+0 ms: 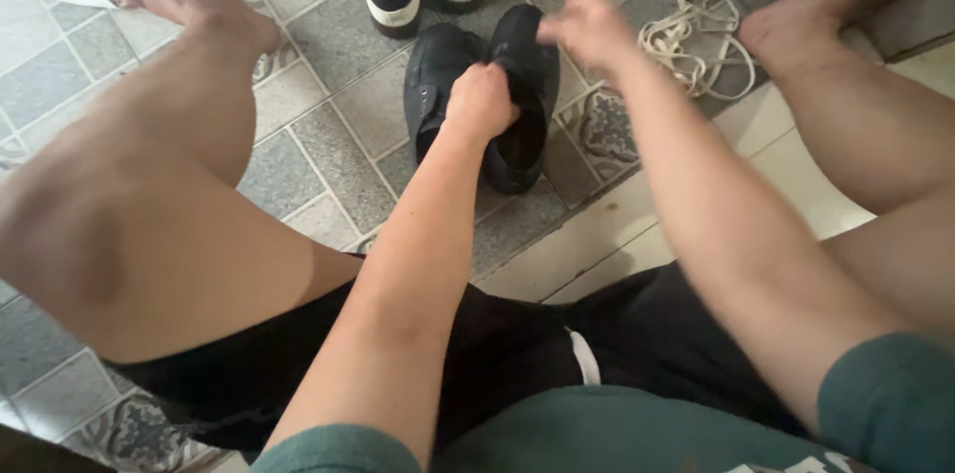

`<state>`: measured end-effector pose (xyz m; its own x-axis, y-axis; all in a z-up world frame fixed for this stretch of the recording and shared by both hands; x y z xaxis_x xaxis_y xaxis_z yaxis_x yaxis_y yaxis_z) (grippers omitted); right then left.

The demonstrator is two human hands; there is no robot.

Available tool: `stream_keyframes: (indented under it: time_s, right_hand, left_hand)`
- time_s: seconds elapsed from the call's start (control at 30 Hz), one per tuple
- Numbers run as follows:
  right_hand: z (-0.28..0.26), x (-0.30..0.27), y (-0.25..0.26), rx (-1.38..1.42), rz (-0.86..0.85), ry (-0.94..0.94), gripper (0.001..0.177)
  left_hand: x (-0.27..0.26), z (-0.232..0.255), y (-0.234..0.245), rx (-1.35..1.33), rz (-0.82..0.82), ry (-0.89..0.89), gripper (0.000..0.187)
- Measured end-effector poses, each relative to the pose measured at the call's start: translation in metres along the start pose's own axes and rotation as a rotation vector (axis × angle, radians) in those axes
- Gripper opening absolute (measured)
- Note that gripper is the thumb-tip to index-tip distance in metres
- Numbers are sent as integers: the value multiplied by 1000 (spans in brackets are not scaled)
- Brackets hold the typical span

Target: The person sits on the floor and laces a pair of black shoes. They thread the laces through the eyelets, pull them tight, and tie a knot.

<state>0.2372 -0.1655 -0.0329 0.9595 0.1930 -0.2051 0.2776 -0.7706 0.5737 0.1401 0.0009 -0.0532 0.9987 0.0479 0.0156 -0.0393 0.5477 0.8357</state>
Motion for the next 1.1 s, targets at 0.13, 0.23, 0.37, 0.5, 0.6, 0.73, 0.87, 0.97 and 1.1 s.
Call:
stream_keyframes:
  time_s: [0.13, 0.23, 0.37, 0.5, 0.6, 0.73, 0.87, 0.97, 1.1]
  right_hand:
    - [44, -47, -51, -389, -144, 129, 62]
    - [60, -48, -49, -417, 64, 147, 53]
    - [73, -33, -31, -330, 128, 192, 45]
    - [69, -34, -26, -358, 114, 222, 48]
    - [48, -32, -19, -262, 163, 293, 44]
    - [26, -21, -21, -261, 142, 400, 27]
    - [25, -11, -34, -405, 159, 524, 16]
    - [43, 1, -34, -93, 137, 313, 9]
    - [80, -2, -42, 613, -25, -264, 7]
  left_hand:
    - [2, -9, -20, 60, -106, 99, 22]
    - [8, -24, -18, -1, -56, 120, 24]
    - [20, -27, -21, -160, 88, 49, 39]
    - [19, -21, -24, -141, 100, 41, 42]
    - [17, -14, -13, -221, 115, 83, 42]
    - [20, 5, 2, -186, 125, 134, 35]
    - [21, 20, 10, -157, 101, 95, 28]
    - [22, 25, 8, -32, 77, 52, 36]
    - [25, 28, -2, -43, 92, 80, 25]
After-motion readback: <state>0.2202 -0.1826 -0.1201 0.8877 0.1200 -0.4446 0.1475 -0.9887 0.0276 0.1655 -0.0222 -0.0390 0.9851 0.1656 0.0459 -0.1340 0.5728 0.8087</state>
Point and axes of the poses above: each hand's wrist, its own x-axis towards the middle knuckle, its own y-axis out of the back of the hand, z = x × y, the point moved 6 cm from there along x, towards the middle knuckle, and after that the axes turned 4 degrees about z, right-handed, at the moved point
